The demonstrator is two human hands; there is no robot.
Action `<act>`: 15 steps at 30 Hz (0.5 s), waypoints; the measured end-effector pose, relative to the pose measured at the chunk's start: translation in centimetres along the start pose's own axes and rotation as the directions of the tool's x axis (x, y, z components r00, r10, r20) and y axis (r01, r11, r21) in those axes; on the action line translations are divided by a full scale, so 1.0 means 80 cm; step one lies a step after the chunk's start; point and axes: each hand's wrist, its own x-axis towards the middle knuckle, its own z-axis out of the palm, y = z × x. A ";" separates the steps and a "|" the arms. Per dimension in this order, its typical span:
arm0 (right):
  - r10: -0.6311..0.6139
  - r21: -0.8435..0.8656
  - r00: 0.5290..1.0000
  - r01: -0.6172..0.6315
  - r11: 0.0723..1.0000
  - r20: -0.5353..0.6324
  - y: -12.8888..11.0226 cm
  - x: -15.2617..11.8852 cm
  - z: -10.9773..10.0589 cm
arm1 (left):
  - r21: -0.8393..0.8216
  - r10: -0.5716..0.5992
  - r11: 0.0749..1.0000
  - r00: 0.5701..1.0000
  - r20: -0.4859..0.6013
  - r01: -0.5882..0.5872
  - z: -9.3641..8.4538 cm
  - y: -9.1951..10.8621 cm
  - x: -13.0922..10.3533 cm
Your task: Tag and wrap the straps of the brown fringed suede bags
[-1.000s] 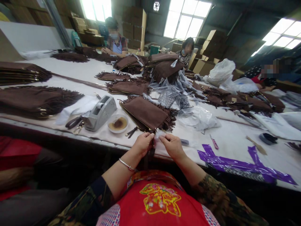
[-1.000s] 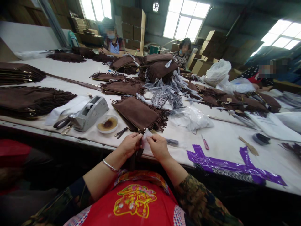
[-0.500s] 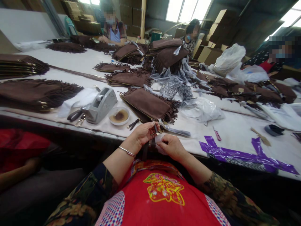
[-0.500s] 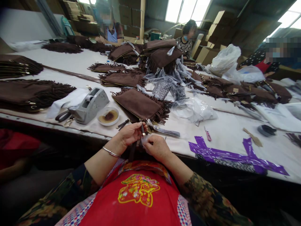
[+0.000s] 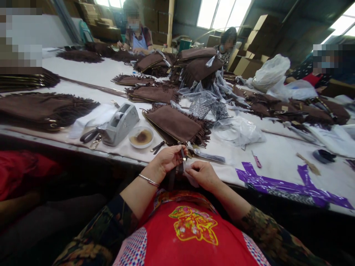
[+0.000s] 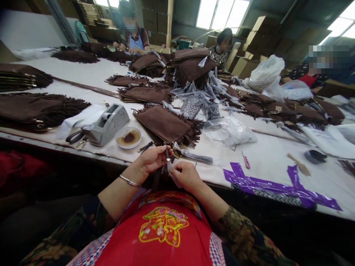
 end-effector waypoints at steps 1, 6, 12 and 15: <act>0.013 0.017 1.000 -0.013 1.000 0.005 0.000 0.000 0.000 | -0.002 -0.004 1.000 1.000 0.010 0.004 0.001 0.000 0.000; 0.023 0.063 1.000 -0.024 0.998 0.016 0.001 0.001 0.002 | 0.007 0.002 1.000 1.000 0.005 -0.002 -0.001 -0.002 0.002; 0.002 0.072 1.000 -0.003 0.997 0.021 0.000 0.004 0.003 | 0.031 0.019 0.999 1.000 -0.015 -0.019 -0.006 -0.007 0.003; 0.027 0.128 1.000 -0.028 0.991 0.016 0.002 0.007 0.003 | 0.050 0.025 0.998 1.000 -0.015 -0.024 -0.006 -0.007 0.002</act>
